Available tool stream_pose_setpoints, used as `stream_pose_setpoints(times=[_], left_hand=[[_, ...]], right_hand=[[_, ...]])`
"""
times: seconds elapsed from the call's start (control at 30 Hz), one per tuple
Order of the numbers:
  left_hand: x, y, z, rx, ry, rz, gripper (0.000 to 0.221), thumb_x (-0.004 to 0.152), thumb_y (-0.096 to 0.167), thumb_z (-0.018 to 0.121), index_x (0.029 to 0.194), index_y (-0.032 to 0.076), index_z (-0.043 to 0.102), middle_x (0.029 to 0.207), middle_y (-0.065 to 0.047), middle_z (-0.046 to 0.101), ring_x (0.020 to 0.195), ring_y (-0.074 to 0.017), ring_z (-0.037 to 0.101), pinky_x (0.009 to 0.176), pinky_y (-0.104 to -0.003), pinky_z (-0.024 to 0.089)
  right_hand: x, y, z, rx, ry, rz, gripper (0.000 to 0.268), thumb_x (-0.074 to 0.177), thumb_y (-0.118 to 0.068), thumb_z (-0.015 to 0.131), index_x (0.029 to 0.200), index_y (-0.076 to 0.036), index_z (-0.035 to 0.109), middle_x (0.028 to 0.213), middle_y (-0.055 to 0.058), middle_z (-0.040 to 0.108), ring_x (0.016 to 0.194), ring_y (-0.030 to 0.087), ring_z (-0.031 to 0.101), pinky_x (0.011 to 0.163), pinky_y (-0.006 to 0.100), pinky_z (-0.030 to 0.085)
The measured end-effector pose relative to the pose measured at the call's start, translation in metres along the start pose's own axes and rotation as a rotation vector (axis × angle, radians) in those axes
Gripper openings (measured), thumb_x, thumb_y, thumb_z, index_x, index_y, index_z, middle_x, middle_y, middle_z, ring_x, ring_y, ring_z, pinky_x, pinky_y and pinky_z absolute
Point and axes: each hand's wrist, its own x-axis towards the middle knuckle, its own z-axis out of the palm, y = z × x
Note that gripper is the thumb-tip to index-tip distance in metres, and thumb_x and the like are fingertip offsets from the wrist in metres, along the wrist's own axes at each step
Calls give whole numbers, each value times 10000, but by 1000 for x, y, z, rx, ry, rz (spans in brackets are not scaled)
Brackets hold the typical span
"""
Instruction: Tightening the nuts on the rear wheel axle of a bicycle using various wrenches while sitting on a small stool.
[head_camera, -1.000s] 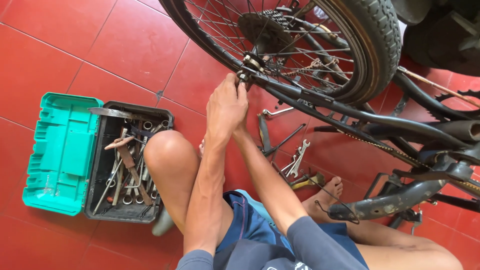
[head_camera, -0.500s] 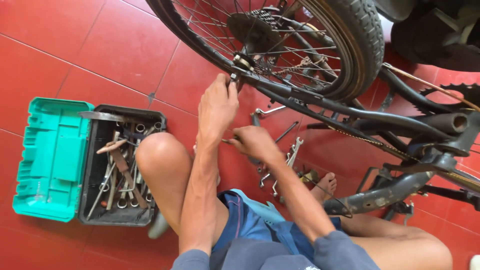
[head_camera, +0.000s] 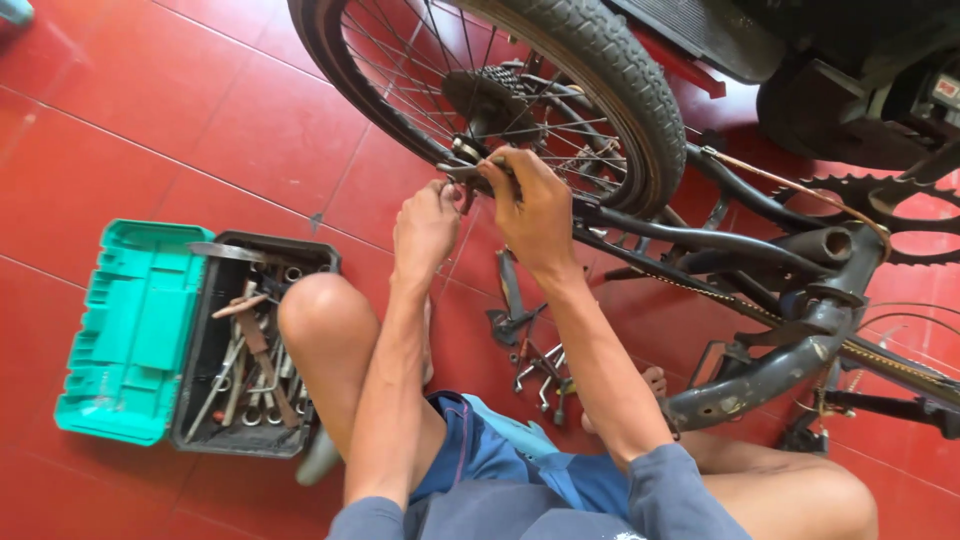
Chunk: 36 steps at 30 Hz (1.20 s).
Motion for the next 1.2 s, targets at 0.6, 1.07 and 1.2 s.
stream_pose_setpoints(times=[0.6, 1.07, 1.2], left_hand=[[29, -39, 35, 711, 191, 317, 214, 947, 210, 505, 1088, 65, 573, 917, -157, 712, 797, -416, 757, 789, -556, 578], [4, 6, 2, 305, 17, 16, 366, 1011, 317, 410, 1165, 116, 675, 954, -221, 743, 972, -502, 724, 846, -639, 560], [3, 10, -4, 206, 46, 61, 394, 1022, 361, 407, 1168, 105, 668, 977, -236, 740, 971, -516, 716, 864, -649, 555]], right_hand=[[15, 4, 10, -182, -261, 200, 161, 996, -267, 642, 936, -131, 582, 600, 112, 680, 667, 420, 720, 656, 526, 544], [-153, 77, 93, -117, 104, 564, 188, 983, -368, 718, 987, -182, 693, 754, 106, 747, 739, 339, 735, 634, 492, 579], [-140, 110, 118, -93, -139, 669, 167, 1000, -284, 597, 1114, -196, 681, 859, 180, 740, 912, 441, 713, 801, 578, 550]])
